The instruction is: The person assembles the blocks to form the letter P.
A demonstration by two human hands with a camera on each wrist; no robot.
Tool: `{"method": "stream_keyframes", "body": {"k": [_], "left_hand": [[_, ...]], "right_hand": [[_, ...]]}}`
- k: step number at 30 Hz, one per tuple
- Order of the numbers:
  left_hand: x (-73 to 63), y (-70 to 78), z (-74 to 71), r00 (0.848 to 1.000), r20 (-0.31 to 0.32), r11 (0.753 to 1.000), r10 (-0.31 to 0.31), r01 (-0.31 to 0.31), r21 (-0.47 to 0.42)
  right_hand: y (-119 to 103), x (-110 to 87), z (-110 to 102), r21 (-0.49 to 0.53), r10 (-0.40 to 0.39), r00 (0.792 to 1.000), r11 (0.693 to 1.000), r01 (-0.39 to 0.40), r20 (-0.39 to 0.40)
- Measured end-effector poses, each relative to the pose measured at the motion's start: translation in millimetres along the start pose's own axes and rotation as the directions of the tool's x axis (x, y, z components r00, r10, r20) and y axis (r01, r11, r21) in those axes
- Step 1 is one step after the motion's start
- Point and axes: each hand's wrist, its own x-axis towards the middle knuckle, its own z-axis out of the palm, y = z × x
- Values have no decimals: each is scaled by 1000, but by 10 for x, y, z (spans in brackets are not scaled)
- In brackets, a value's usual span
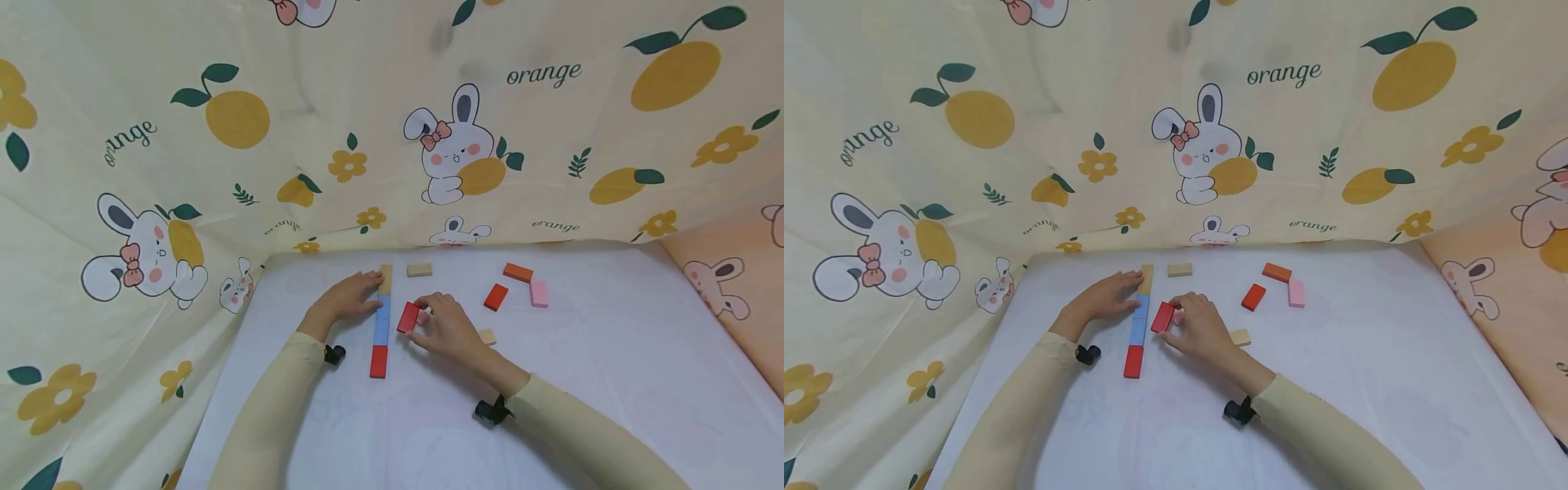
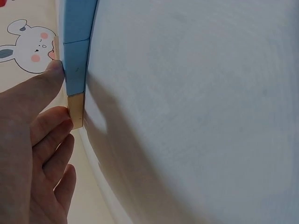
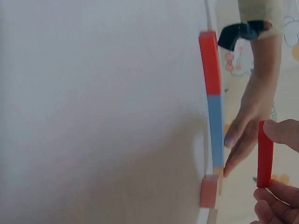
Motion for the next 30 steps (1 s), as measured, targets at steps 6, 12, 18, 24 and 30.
{"method": "stream_keyframes", "body": {"k": [6, 12, 18, 24, 30], "left_hand": [[5, -10, 20, 1000, 1, 1000, -6, 6, 6], [-4, -8, 11, 1000, 7, 1000, -6, 6, 19], [-17, 13, -8, 1000, -7, 1000, 9, -9, 14], [-19, 23, -27, 1000, -5, 1000, 16, -16, 15], [-23, 32, -46, 1000, 6, 1000, 4, -4, -1]], "right_hand": [[-84, -114, 57, 30, -28, 998, 999, 27, 49], [-170, -245, 144, 59, -68, 992, 996, 63, 104], [-279, -370, 221, 59, -88, 984, 995, 80, 155], [-381, -461, 310, 55, -138, 974, 990, 130, 179], [-482, -519, 408, 15, -135, 954, 991, 136, 267]]}}
